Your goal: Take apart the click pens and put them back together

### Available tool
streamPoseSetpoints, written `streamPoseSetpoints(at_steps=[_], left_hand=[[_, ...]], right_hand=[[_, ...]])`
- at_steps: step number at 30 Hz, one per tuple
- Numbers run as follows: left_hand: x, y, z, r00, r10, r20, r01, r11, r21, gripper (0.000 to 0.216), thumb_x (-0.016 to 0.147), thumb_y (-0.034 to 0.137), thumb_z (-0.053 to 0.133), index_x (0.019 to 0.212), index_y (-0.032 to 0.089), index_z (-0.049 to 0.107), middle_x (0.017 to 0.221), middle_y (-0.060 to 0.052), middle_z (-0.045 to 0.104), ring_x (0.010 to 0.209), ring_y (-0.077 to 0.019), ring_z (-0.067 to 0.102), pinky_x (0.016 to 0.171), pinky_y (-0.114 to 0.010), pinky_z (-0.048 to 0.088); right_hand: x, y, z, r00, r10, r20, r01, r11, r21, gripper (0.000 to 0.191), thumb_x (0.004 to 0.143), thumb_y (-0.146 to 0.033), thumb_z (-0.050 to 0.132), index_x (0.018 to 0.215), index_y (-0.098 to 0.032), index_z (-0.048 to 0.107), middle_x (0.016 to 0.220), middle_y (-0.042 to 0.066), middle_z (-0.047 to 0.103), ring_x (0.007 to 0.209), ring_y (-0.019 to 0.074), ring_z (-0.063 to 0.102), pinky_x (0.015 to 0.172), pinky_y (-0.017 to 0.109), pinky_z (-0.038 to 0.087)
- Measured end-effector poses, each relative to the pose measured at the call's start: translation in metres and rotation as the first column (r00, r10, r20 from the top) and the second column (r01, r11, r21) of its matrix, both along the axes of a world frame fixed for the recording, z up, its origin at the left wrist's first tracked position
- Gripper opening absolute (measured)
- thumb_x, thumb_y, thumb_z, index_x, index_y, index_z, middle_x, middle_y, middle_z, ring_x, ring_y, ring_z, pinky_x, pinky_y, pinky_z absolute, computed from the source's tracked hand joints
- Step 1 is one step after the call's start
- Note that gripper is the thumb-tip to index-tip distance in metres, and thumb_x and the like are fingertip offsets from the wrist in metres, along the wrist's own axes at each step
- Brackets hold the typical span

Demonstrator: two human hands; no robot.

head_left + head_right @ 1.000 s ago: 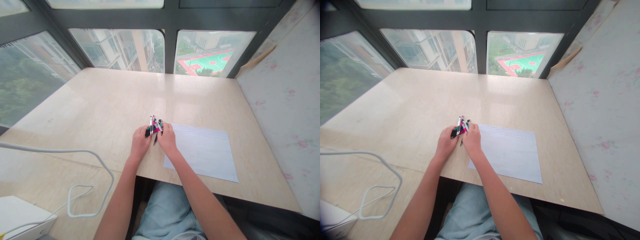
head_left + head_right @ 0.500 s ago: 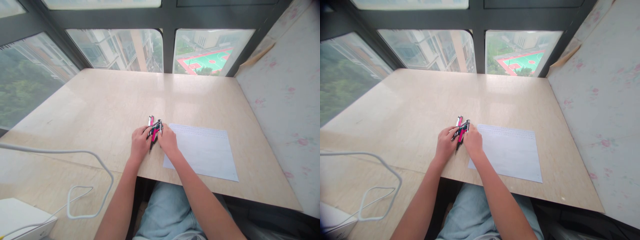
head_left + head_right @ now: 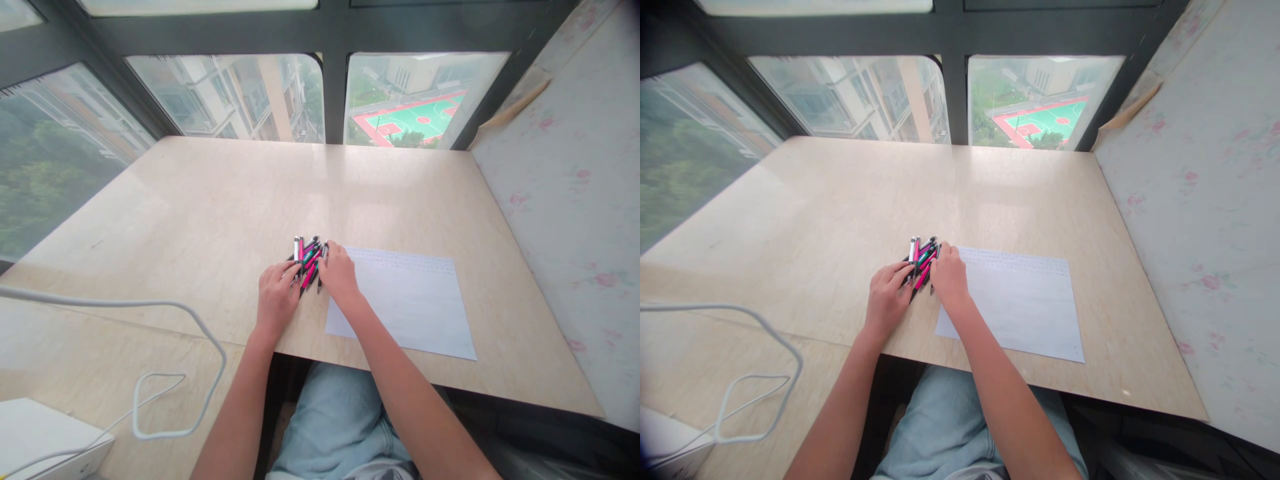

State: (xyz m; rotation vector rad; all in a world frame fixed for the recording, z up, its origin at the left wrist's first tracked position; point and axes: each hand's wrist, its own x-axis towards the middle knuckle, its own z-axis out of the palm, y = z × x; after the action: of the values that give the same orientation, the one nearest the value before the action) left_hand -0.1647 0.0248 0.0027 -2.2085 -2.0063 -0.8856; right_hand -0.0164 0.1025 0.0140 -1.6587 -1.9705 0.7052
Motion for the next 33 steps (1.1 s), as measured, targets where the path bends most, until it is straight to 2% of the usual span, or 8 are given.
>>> streamPoseSetpoints(at_steps=[7,12,17,25,33], left_hand=[[-0.003,-0.004,0.001,0.999,0.028,0.023,-0.028,1.000,0.003,0.047,0.080,0.002,0.047,0.120,0.021,0.063,0.121,-0.011,0.066,0.113,-0.0273,0.059,0.103,-0.047,0.042],[-0.002,-0.004,0.003,0.997,0.044,0.059,-0.044,0.999,-0.001,0.040,0.086,0.008,0.047,0.118,0.021,0.064,0.120,-0.011,0.066,0.112,-0.0265,0.060,0.102,-0.046,0.043],[0.000,-0.003,0.004,0.996,0.054,0.074,-0.054,0.999,0.000,0.033,0.090,0.018,0.050,0.120,0.020,0.063,0.122,-0.012,0.065,0.112,-0.0271,0.059,0.102,-0.046,0.043],[0.000,-0.002,0.004,0.996,0.052,0.066,-0.051,0.999,-0.017,0.030,0.092,0.025,0.052,0.120,0.021,0.062,0.123,-0.013,0.064,0.116,-0.0288,0.058,0.102,-0.048,0.043],[-0.004,-0.005,0.004,0.997,0.063,0.033,-0.063,0.998,-0.005,0.029,0.092,0.029,0.055,0.118,0.020,0.062,0.124,-0.013,0.063,0.116,-0.0291,0.058,0.102,-0.047,0.044]], right_hand=[[0.006,-0.006,0.001,0.999,-0.002,0.040,0.002,1.000,-0.002,0.032,0.090,-0.013,0.049,0.122,-0.013,0.053,0.105,0.013,0.060,0.091,0.0216,0.062,0.076,0.030,0.047],[0.010,-0.007,-0.001,0.997,-0.001,0.076,0.003,1.000,-0.022,0.025,0.089,-0.012,0.049,0.112,-0.015,0.059,0.101,0.011,0.062,0.091,0.0213,0.062,0.077,0.029,0.046],[0.013,-0.007,0.000,0.996,0.057,0.071,-0.056,0.998,-0.024,0.023,0.090,-0.013,0.048,0.108,-0.015,0.063,0.097,0.011,0.066,0.093,0.0215,0.062,0.080,0.030,0.046],[0.021,-0.014,0.003,0.995,0.105,-0.003,-0.105,0.995,-0.005,0.031,0.089,-0.011,0.047,0.114,-0.015,0.063,0.101,0.010,0.068,0.096,0.0206,0.063,0.084,0.031,0.046],[0.039,-0.039,0.008,0.984,0.145,-0.105,-0.141,0.989,0.042,0.031,0.088,-0.014,0.050,0.116,-0.015,0.064,0.096,0.007,0.068,0.077,0.0168,0.063,0.079,0.029,0.048]])
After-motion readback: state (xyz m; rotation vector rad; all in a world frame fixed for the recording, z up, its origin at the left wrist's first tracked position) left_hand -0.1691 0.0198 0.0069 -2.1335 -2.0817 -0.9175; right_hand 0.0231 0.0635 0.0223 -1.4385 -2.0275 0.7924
